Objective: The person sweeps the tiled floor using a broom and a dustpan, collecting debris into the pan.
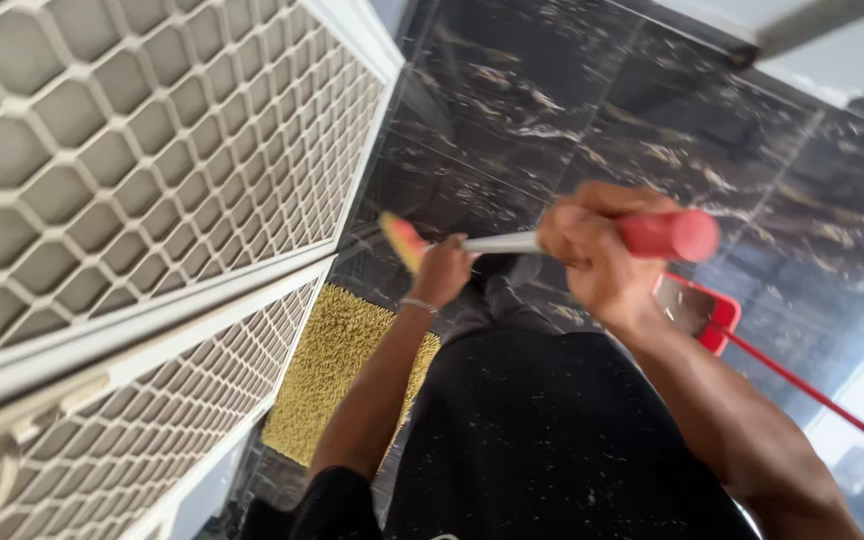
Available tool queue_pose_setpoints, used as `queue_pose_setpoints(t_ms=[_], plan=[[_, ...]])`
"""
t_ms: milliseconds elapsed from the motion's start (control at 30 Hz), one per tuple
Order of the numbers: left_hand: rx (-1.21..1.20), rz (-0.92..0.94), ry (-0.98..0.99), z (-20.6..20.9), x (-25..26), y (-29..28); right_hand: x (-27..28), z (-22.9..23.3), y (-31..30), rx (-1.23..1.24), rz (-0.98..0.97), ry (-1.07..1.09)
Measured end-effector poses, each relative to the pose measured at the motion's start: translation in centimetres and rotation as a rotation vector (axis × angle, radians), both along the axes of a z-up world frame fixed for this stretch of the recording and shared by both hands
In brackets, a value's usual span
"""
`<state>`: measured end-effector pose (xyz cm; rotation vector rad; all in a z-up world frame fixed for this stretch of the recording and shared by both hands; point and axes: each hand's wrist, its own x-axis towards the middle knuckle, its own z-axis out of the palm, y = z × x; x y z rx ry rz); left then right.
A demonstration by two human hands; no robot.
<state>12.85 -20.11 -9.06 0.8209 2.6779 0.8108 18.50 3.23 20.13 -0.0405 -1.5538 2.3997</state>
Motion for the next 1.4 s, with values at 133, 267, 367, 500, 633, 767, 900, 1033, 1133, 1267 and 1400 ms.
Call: queue_pose_setpoints(t_ms=[133,267,367,500,633,767,900,1033,1133,1267,1400], plan=[[0.152,0.019,-0.037,-2.2,-0.3,5.2,1.0,2.3,2.2,0.187,-0.088,0.013],[0.205,0.015,-0.044,-1.9,-1.3,11.8,1.3,5.4,3.0,0.406,-0.138,0.176],[0.262,-0.001,-0.083,0.7,-1.4,13.9,3.4,8.3,2.8,0.476,-0.112,0.152],[0.134,-0.059,-0.04,5.8,-0.2,12.3,9.1,11.5,2.4,0.508,-0.093,-0.051],[0.047,-0.033,0.075,8.4,2.7,7.8,9.8,10.1,4.0,0.491,0.0,0.082],[-0.079,0.116,-0.057,7.5,5.1,1.7,6.6,6.2,4.6,0.352,0.192,0.179],[-0.173,0.418,-0.003,4.2,5.9,-3.0,2.5,0.5,-0.5,-0.005,0.352,0.214],[-0.095,0.556,0.054,0.4,4.6,-4.0,1.1,-1.3,-3.5,-0.148,0.387,0.197],[-0.211,0.204,0.247,-1.9,1.7,-1.9,1.2,-0.7,-4.2,0.015,0.304,0.187],[0.133,0.291,0.238,-0.7,-0.9,3.5,1.3,0.9,-4.2,0.211,0.197,0.2],[-0.017,0.173,0.027,4.7,-1.4,6.6,2.2,2.9,-3.1,0.347,0.096,0.228]])
